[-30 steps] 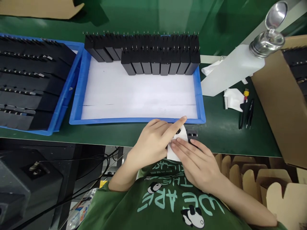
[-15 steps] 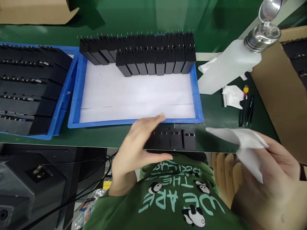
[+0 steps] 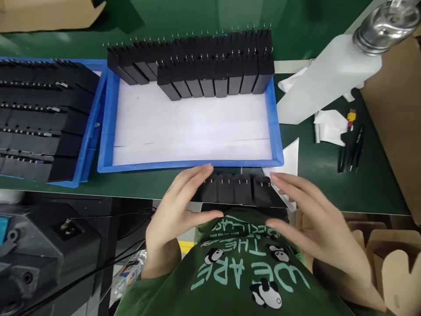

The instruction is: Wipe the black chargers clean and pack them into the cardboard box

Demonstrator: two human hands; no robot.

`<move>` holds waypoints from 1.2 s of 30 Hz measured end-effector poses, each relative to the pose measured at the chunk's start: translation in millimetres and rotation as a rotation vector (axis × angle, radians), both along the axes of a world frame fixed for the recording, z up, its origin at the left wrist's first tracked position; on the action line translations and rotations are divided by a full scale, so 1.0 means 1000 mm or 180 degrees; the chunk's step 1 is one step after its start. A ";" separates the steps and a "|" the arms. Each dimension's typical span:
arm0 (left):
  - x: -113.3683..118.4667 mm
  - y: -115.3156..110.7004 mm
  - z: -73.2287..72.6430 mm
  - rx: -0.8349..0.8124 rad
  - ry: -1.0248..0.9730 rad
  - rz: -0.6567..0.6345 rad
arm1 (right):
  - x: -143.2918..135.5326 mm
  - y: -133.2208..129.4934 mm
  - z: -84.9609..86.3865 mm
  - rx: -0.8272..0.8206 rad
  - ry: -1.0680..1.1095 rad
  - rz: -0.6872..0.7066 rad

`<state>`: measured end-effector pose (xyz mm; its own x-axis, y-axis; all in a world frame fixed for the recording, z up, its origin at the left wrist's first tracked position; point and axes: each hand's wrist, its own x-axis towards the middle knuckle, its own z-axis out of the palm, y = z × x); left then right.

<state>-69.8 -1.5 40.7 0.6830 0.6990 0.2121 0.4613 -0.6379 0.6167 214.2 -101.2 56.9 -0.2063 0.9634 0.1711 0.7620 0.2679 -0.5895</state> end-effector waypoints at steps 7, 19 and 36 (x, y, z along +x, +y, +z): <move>0.026 0.009 0.010 0.0522 0.0482 -0.0363 | -0.022 0.011 -0.007 0.0962 -0.0446 0.0140; 0.046 0.011 -0.003 0.0760 0.0220 -0.0568 | 0.011 -0.005 -0.042 0.0827 -0.0710 -0.1238; 0.047 0.014 -0.007 0.0596 0.0096 -0.0672 | -0.027 0.017 -0.019 0.1497 -0.0660 0.1106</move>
<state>-22.9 12.9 33.2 0.8173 0.4911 0.3014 0.3225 -0.8233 0.4671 187.4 -83.8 37.4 -0.5690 0.6651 0.4836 0.6696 0.7161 -0.1970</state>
